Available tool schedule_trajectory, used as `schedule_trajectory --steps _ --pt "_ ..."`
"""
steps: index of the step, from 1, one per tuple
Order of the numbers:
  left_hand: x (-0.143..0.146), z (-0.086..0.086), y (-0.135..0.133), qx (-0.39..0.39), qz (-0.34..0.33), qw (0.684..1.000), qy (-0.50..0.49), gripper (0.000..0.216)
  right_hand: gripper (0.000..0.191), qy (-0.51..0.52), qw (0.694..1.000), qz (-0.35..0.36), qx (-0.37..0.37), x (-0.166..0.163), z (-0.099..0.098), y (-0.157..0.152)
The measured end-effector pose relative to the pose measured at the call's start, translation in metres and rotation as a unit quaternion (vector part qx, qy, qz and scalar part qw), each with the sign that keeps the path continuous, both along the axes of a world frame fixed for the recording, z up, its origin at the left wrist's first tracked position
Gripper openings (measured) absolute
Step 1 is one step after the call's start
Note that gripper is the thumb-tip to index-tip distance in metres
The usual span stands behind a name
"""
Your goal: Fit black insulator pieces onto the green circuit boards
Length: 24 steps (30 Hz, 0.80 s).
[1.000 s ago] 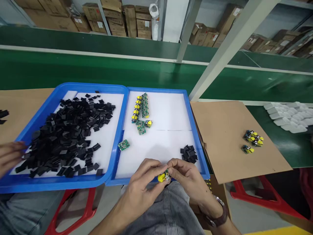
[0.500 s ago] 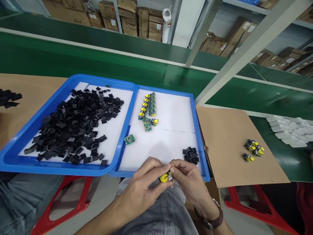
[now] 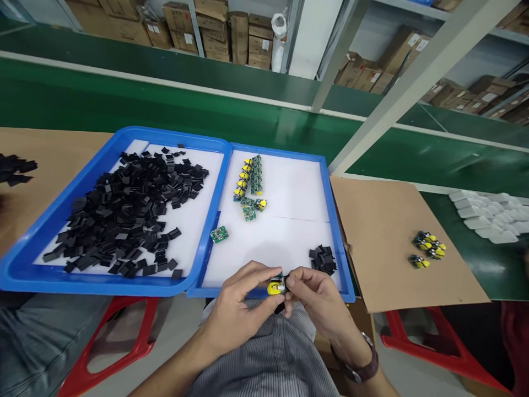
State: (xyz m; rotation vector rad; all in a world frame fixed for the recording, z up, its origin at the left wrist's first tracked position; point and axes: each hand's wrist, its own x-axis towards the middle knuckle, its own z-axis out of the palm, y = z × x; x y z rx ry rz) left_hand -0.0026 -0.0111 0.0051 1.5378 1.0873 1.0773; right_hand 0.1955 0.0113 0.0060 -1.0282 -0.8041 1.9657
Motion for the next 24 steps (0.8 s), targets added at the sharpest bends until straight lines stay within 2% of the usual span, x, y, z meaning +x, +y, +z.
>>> schedule_trajectory --steps 9,12,17,20,24 --pt "0.004 0.002 0.000 0.015 0.004 0.999 -0.030 0.047 0.031 0.048 0.997 0.006 -0.066 -0.005 0.004 0.004" --pt "0.005 0.003 0.002 0.013 0.013 0.999 -0.035 0.045 0.030 0.035 0.998 0.001 -0.052 -0.006 0.003 0.005" --pt "0.006 0.004 0.004 -0.039 0.041 0.997 -0.051 0.039 0.030 0.008 1.000 0.019 -0.014 -0.004 0.004 0.005" --pt "0.006 0.004 0.005 -0.047 0.030 0.997 -0.061 0.040 0.030 -0.020 0.999 0.038 0.016 -0.001 0.008 0.006" --pt "0.000 0.005 0.006 -0.058 -0.003 0.996 -0.072 0.037 0.029 -0.072 0.996 0.030 0.053 -0.002 0.013 0.006"
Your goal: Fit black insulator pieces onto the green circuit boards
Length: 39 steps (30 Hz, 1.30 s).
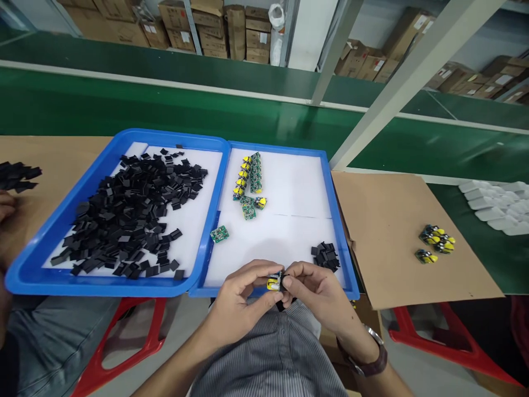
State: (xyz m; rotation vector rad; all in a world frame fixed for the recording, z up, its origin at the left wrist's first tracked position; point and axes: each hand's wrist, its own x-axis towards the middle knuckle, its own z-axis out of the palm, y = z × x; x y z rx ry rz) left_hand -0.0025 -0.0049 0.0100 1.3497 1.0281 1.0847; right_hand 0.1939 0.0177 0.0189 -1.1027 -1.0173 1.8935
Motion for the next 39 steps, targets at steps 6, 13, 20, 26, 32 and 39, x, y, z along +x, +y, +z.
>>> schedule_trajectory --steps 6,13,20,26,32,39 --pt "-0.008 -0.003 -0.002 0.018 0.005 0.997 0.072 0.041 0.018 -0.057 0.995 -0.050 0.059 -0.006 0.003 -0.003" --pt "-0.003 -0.003 -0.001 0.004 0.010 1.000 0.003 0.044 0.017 0.007 0.996 -0.086 0.031 -0.011 -0.001 -0.003" --pt "-0.006 0.004 0.008 -0.063 -0.022 0.996 -0.061 0.035 0.013 0.012 0.994 -0.097 0.048 -0.014 -0.005 -0.001" --pt "0.008 0.008 0.004 -0.049 0.030 0.996 -0.069 0.033 0.005 -0.020 0.989 -0.100 0.108 -0.010 -0.004 -0.005" --pt "0.011 0.009 0.000 0.037 0.011 0.999 0.036 0.044 0.012 0.017 0.994 -0.099 0.039 -0.002 -0.004 -0.004" --pt "0.006 0.012 -0.001 0.063 -0.007 0.995 0.080 0.046 0.021 0.113 0.985 -0.101 -0.088 -0.002 -0.007 -0.002"
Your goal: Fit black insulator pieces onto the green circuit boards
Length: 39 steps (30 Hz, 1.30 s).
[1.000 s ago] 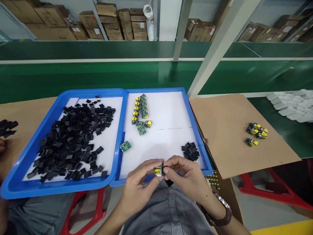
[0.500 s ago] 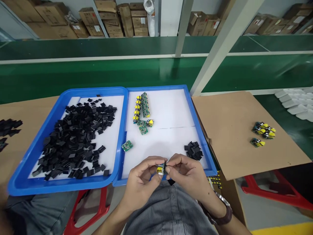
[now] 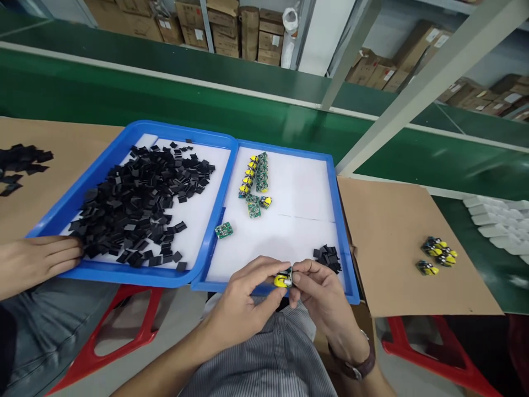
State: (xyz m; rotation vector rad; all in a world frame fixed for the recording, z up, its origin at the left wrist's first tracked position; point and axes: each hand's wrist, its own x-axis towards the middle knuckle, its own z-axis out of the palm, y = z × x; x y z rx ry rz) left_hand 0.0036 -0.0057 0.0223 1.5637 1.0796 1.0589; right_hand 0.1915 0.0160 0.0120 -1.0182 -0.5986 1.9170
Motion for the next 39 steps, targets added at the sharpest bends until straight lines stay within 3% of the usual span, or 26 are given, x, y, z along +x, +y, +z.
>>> schedule_trajectory --steps 8,20,26,30,34,39 --pt "0.001 0.004 -0.004 0.011 0.019 1.000 0.014 0.044 0.022 0.027 0.998 0.025 -0.053 0.000 -0.002 -0.003" --pt "0.002 0.004 -0.005 0.014 0.028 0.999 -0.004 0.044 0.021 -0.078 0.996 -0.002 0.053 0.005 0.001 -0.004" --pt "0.002 0.000 -0.009 0.050 0.011 0.999 0.013 0.051 0.022 -0.039 0.999 0.030 0.005 0.004 0.005 -0.007" --pt "0.001 -0.001 -0.009 0.053 0.013 0.999 -0.002 0.048 0.017 -0.080 0.995 0.000 0.052 0.005 0.005 -0.014" --pt "-0.003 -0.002 -0.007 0.000 -0.007 0.999 -0.046 0.044 0.013 -0.078 0.994 0.046 0.068 0.008 0.005 -0.014" --pt "-0.011 -0.010 -0.005 0.010 -0.034 0.999 -0.034 0.048 0.012 -0.070 0.992 0.070 0.081 0.007 0.007 -0.009"
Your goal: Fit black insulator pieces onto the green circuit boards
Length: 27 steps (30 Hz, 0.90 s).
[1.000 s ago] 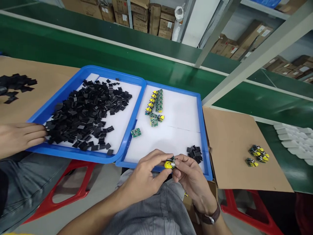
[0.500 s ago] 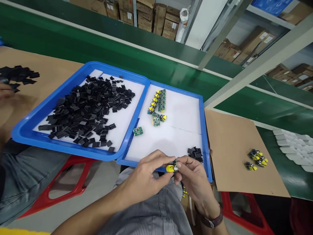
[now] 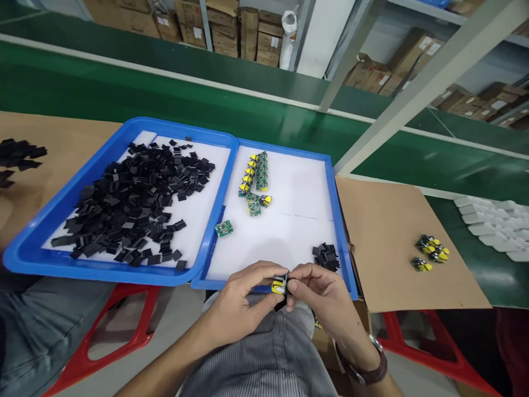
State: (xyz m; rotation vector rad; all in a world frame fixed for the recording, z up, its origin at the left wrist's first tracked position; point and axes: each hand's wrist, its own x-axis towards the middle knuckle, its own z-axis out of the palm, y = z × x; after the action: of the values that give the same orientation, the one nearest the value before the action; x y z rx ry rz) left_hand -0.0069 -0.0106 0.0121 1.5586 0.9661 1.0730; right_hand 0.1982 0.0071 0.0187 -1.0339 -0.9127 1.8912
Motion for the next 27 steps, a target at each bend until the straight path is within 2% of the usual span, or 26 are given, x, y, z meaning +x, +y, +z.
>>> schedule_trajectory --steps 7,11,17,22,27 --pt "-0.001 -0.009 -0.001 0.044 0.040 0.998 0.034 0.049 0.003 -0.052 0.985 -0.105 0.125 -0.021 -0.002 -0.010" --pt "0.002 -0.010 -0.001 0.042 0.057 0.997 0.024 0.047 0.006 -0.045 0.980 -0.132 0.144 -0.029 -0.005 -0.013" --pt "0.002 -0.012 0.000 0.028 0.079 0.996 0.013 0.047 0.002 -0.021 0.982 -0.142 0.123 -0.031 -0.007 -0.008" --pt "0.005 -0.012 0.001 0.013 0.088 0.996 -0.007 0.048 0.009 0.018 0.992 -0.103 0.072 -0.023 -0.006 -0.001" --pt "0.009 -0.007 0.003 0.019 0.094 0.995 0.019 0.048 0.016 0.046 0.998 -0.050 0.008 -0.011 -0.009 0.008"
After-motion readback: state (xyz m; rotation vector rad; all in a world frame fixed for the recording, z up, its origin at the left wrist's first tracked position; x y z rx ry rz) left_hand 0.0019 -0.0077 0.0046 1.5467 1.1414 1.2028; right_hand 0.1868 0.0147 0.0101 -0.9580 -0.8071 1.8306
